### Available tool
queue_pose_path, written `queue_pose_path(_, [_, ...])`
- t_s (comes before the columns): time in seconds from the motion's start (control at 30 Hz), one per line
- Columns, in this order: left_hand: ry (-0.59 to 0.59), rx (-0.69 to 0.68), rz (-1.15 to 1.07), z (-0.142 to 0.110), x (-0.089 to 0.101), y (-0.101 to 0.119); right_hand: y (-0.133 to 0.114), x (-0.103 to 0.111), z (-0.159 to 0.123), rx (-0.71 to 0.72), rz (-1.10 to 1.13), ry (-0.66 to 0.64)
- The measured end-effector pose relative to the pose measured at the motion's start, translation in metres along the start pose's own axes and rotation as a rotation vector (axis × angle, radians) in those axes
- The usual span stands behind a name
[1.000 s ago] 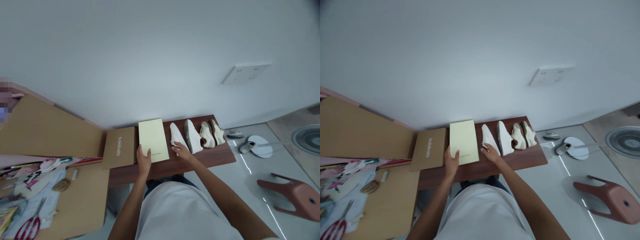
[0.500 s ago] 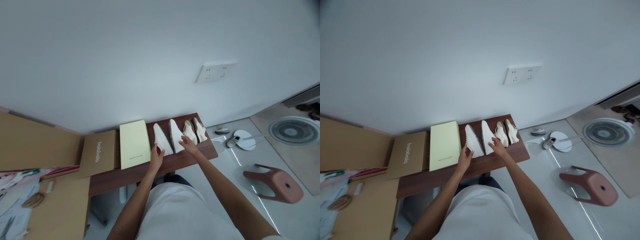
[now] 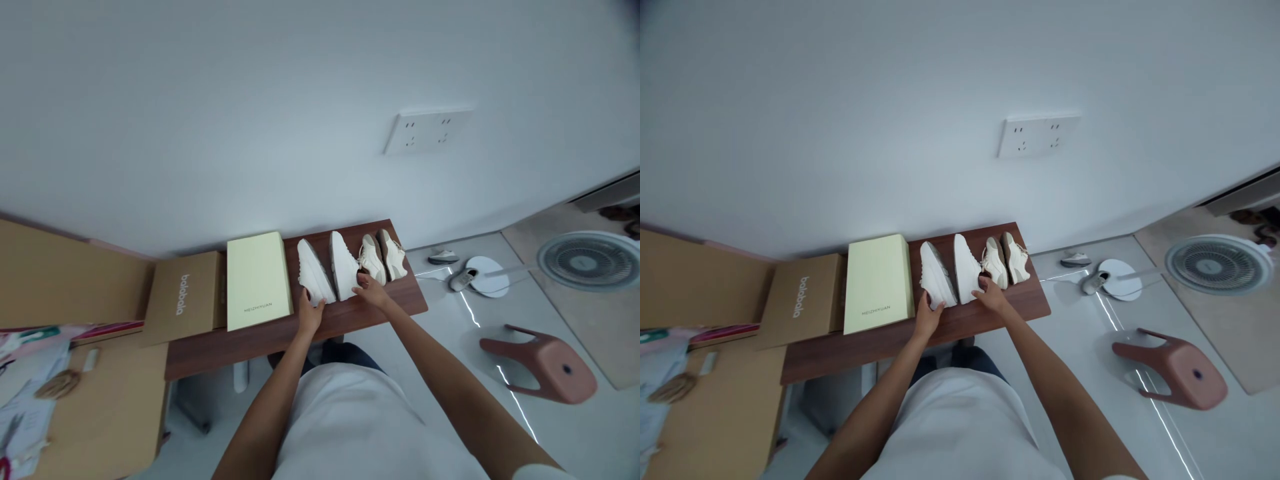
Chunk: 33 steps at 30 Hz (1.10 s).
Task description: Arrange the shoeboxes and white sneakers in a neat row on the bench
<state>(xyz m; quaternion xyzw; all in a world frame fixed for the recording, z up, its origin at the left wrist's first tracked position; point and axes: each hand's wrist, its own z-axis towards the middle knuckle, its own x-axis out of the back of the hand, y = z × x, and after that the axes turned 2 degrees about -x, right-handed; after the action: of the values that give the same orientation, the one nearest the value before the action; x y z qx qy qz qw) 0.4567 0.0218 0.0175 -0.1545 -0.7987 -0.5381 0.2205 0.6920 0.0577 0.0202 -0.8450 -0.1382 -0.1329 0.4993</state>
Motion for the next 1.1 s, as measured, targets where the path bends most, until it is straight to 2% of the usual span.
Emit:
queue_pose_path(0.17, [-0.093,0.142,0.087,0.006,-0.005,-0.003,0.011,-0.004,0.005,0.038,-0.195,-0.098])
queue_pose_path(0.33, [-0.146,0.136,0.154,0.012,-0.001,-0.003,0.011,-0.007,0.010,0.047,-0.361,-0.107])
queue_pose_path(0.47, [-0.130,0.108,0.175,0.013,0.004,0.003,0.003,-0.007,0.013,0.104,-0.398,-0.148])
queue_pose_path(0.73, [-0.122,0.002,0.292,0.014,0.024,0.029,-0.024,-0.002,0.008,0.244,-0.502,-0.178])
queue_pose_path(0.93, [-0.229,-0.088,0.546,0.012,0.033,0.056,-0.058,-0.001,-0.009,0.269,-0.824,-0.198])
queue_pose_path(1.1, [-0.278,-0.112,0.717,0.012,0.034,0.073,-0.087,-0.014,-0.022,0.234,-1.044,-0.243])
